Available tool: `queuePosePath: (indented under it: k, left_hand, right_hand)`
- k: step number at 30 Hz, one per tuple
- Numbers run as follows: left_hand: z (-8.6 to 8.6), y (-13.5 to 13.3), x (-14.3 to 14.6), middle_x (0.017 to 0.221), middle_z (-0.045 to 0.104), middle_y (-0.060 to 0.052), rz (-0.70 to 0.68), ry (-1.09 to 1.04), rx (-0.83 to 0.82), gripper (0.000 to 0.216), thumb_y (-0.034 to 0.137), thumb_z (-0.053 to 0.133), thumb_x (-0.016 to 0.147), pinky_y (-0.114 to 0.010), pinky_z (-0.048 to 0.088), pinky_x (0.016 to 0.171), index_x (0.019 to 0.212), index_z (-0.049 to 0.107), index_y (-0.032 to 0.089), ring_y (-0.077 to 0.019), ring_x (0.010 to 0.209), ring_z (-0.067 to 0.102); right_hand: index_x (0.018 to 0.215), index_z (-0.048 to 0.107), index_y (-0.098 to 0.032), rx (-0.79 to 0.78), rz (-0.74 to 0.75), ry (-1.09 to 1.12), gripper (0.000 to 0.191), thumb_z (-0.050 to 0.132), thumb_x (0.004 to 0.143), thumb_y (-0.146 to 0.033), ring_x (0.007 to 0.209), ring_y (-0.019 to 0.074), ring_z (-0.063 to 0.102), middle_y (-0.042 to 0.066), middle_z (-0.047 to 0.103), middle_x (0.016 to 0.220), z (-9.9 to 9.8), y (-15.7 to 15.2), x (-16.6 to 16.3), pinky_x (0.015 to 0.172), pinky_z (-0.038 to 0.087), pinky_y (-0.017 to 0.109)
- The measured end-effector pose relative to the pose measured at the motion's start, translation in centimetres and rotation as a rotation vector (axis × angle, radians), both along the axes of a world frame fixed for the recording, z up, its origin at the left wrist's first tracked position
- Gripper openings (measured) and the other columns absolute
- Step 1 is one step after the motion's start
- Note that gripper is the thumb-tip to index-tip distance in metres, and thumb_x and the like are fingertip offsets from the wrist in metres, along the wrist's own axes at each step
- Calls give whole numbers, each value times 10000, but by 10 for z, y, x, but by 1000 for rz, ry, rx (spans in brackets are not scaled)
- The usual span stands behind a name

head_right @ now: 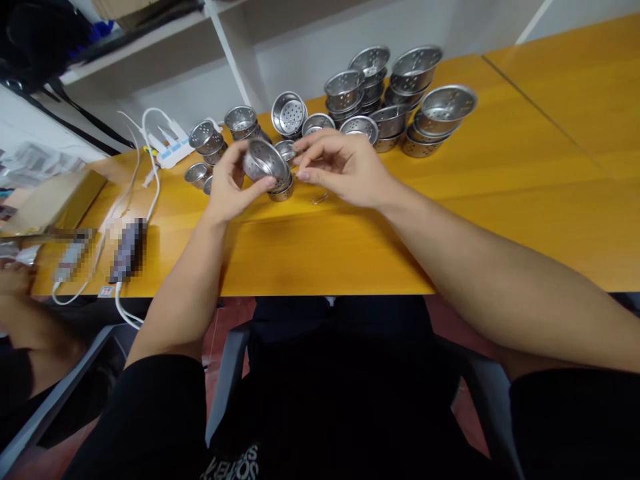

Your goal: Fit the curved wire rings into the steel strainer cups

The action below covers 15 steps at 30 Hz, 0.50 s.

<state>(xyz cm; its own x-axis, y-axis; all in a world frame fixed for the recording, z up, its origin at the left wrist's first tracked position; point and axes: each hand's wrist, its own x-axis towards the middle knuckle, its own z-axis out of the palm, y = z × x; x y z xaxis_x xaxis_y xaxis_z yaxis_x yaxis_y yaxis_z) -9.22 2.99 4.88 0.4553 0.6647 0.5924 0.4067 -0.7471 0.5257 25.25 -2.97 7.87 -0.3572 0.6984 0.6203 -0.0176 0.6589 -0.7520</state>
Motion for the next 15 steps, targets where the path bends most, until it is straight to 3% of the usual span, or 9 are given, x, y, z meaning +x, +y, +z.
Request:
queuePosePath:
  k: [4,8,15]
  left_hand:
    - [-12,21,-13,1851,695,-169,113,-55,-14,1305,1161,847,912,-691,632,1482,1942,446,468,-461,1784,710]
    - [-9,11,-14,1817,747,-198,103,38,-85,1205,1118,872,940,-717,645,1469,1855,586,389,-467,1712,770]
    - [-2,-7,-4,1804,799,-204,123,86,-182,1147,1069,929,937,-675,691,1418,1761,687,309,-448,1619,829]
  right_hand:
    - [1106,965,-373,117,-142,-289,478,984,1065,-849,1546,504,785,127,874,1560,-12,13,14,1405,601,783]
    - [1118,915,-311,92,-99,-598,385,926,1118,-696,1482,487,806,162,834,1506,-27,22,20,1368,624,720]
    - [1149,898,-315,90,-100,-691,296,872,1138,-610,1474,479,799,168,814,1467,-29,23,20,1345,647,693]
